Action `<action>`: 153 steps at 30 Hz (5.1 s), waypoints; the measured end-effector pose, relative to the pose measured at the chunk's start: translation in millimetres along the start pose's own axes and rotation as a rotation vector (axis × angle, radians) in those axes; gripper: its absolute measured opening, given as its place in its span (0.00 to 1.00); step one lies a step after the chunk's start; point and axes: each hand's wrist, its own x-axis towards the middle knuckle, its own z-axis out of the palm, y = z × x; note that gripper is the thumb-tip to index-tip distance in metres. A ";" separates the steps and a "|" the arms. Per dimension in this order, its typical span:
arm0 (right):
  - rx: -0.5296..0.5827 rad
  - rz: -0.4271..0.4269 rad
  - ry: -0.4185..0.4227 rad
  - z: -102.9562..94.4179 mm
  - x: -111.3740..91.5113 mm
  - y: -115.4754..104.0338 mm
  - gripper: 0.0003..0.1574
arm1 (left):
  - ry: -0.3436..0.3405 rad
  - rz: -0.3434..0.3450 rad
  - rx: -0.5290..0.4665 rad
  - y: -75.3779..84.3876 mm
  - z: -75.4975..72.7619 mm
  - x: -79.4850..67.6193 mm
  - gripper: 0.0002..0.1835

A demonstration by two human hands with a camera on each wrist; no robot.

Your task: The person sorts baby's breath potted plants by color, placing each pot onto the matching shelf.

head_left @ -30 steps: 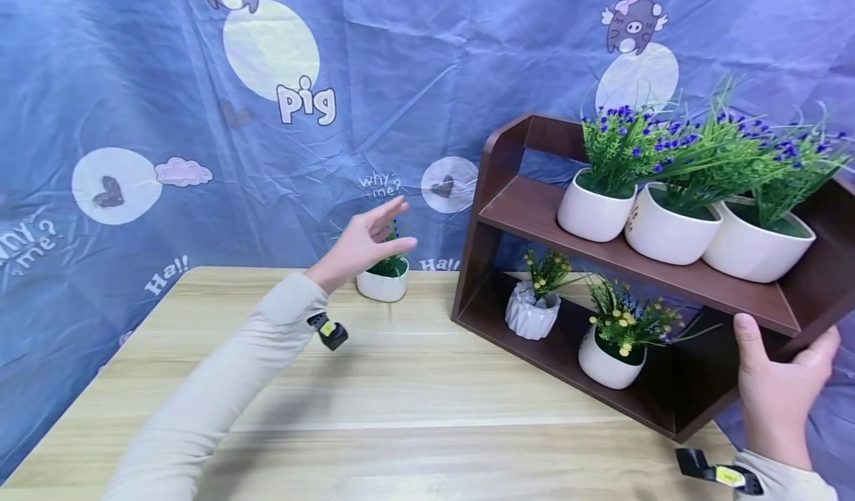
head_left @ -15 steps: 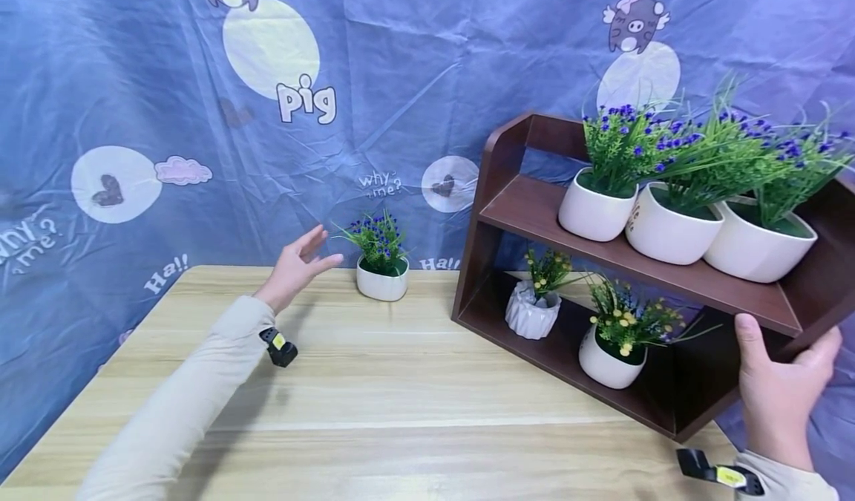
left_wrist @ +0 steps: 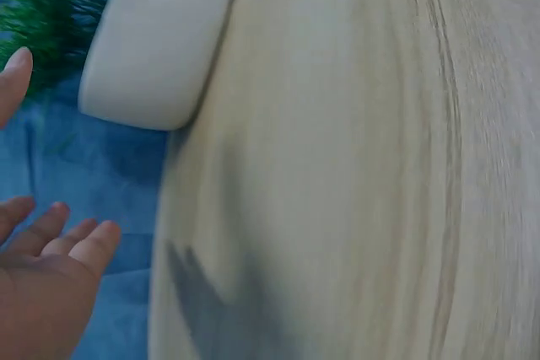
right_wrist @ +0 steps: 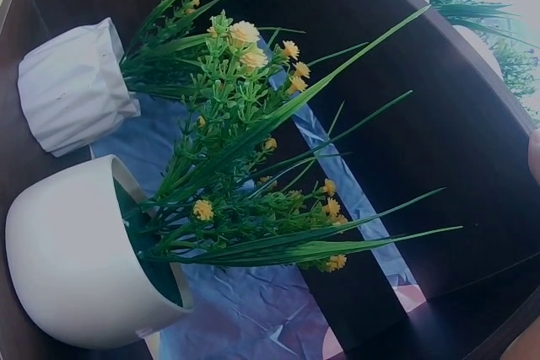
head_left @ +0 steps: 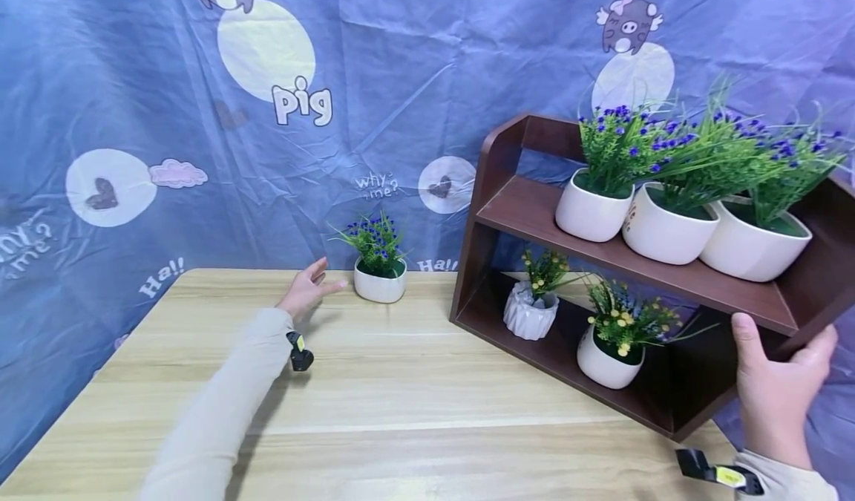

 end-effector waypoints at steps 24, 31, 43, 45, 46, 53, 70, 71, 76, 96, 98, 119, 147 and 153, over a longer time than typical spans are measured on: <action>-0.046 -0.021 -0.011 1.1 -2.0 -2.2 0.39 | -0.046 0.003 0.090 -13.8 47.4 27.7 0.54; 0.025 0.010 0.016 0.0 -2.3 -2.3 0.40 | -0.059 0.022 0.002 -12.9 56.1 22.5 0.51; 0.066 0.015 0.016 -0.8 0.0 -2.3 0.40 | -0.103 0.066 0.073 -10.0 62.4 8.5 0.46; 0.031 0.016 0.013 -1.0 -0.5 -2.1 0.40 | -0.096 0.072 0.078 -10.8 62.2 7.5 0.45; 0.011 0.016 0.012 -1.0 -0.9 -2.0 0.40 | -0.093 0.074 0.079 -11.2 61.9 7.1 0.46; -0.044 0.013 0.006 -0.9 -2.8 -2.1 0.39 | -0.087 0.051 0.076 -8.6 63.1 10.2 0.50; 0.007 -0.008 -0.016 3.4 -1.7 0.0 0.39 | -0.106 0.016 0.124 -10.5 58.5 24.2 0.55; 0.014 -0.011 -0.018 3.7 -1.2 0.0 0.39 | -0.102 0.022 0.115 -10.4 59.3 24.7 0.55; 0.023 -0.002 -0.008 1.4 -0.8 0.5 0.39 | -0.094 0.073 0.052 -11.9 61.6 25.6 0.49; -0.033 -0.003 0.004 -2.6 -1.7 0.8 0.39 | -0.052 0.037 0.006 -18.3 71.0 26.0 0.45; -0.041 -0.007 0.003 -2.4 -1.6 0.3 0.39 | -0.048 0.036 -0.003 -19.0 71.7 25.9 0.45; 0.048 0.005 0.001 0.0 -1.5 -0.3 0.40 | -0.013 0.029 0.103 -16.1 76.8 24.9 0.51; 0.014 -0.024 0.012 0.5 -2.2 -1.4 0.41 | 0.046 0.163 0.022 36.0 78.7 -18.7 0.42; 0.014 -0.019 0.011 0.3 -1.7 0.8 0.40 | 0.041 0.188 -0.058 56.0 78.7 -28.9 0.43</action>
